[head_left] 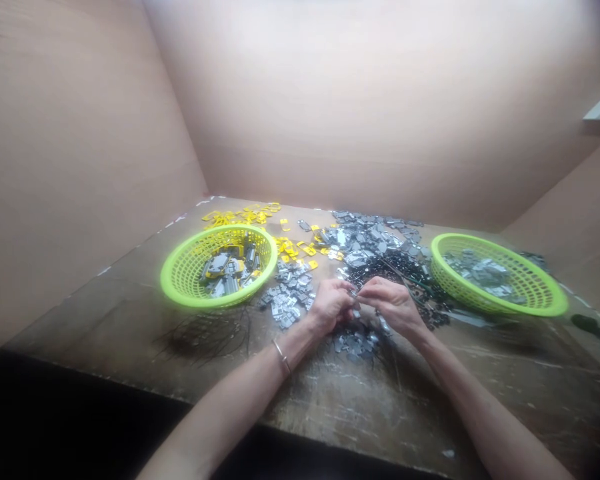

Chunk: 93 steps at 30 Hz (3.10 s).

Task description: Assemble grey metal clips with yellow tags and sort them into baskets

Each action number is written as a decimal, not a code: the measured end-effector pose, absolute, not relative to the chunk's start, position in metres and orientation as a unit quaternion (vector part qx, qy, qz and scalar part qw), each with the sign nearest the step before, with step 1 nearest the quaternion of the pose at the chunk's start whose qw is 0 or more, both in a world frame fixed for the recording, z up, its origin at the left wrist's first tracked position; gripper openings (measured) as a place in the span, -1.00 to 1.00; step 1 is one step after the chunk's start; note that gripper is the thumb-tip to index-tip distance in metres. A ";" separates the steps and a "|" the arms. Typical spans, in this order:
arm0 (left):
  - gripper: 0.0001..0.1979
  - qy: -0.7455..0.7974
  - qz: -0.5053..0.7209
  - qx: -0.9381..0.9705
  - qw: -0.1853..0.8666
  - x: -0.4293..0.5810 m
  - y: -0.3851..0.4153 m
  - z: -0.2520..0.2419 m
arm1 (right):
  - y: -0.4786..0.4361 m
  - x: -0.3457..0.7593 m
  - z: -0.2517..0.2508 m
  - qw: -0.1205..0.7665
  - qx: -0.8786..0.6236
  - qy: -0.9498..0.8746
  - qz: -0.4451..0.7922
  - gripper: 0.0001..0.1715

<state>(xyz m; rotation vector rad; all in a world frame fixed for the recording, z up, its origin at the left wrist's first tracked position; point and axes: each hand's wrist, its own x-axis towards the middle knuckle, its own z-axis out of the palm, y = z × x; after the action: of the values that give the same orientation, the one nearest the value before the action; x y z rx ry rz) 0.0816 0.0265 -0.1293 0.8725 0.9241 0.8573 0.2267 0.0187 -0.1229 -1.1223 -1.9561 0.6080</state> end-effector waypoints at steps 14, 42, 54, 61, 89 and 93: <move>-0.83 0.393 0.480 0.388 0.681 0.084 0.024 -0.135 | 0.017 0.218 -0.131 0.440 -0.433 -0.761 0.198 -0.90; -0.82 0.428 0.409 0.386 0.708 0.086 0.030 -0.143 | 0.011 0.216 -0.140 0.300 -0.288 -0.909 -0.034 -0.68; -0.67 0.329 0.562 0.351 0.673 0.089 0.029 -0.132 | 0.002 0.189 -0.134 0.444 -0.527 -0.649 0.323 -0.72; -0.86 0.431 0.463 0.662 0.402 0.076 0.030 -0.122 | 0.009 0.211 -0.121 0.421 -0.524 -0.710 0.213 -0.80; -0.70 0.353 0.498 0.480 0.630 0.082 0.027 -0.132 | 0.026 0.256 -0.096 0.312 -0.564 -0.625 0.440 -0.76; -0.70 0.382 0.516 0.454 0.618 0.081 0.031 -0.137 | 0.031 0.275 -0.097 0.125 -0.548 -0.765 0.314 -0.77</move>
<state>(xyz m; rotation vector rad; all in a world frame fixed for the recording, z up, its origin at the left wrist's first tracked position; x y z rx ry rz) 0.0807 0.0308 -0.1372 1.0448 0.8786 1.1875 0.2749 0.0310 -0.0967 -1.5968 -2.2293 0.9156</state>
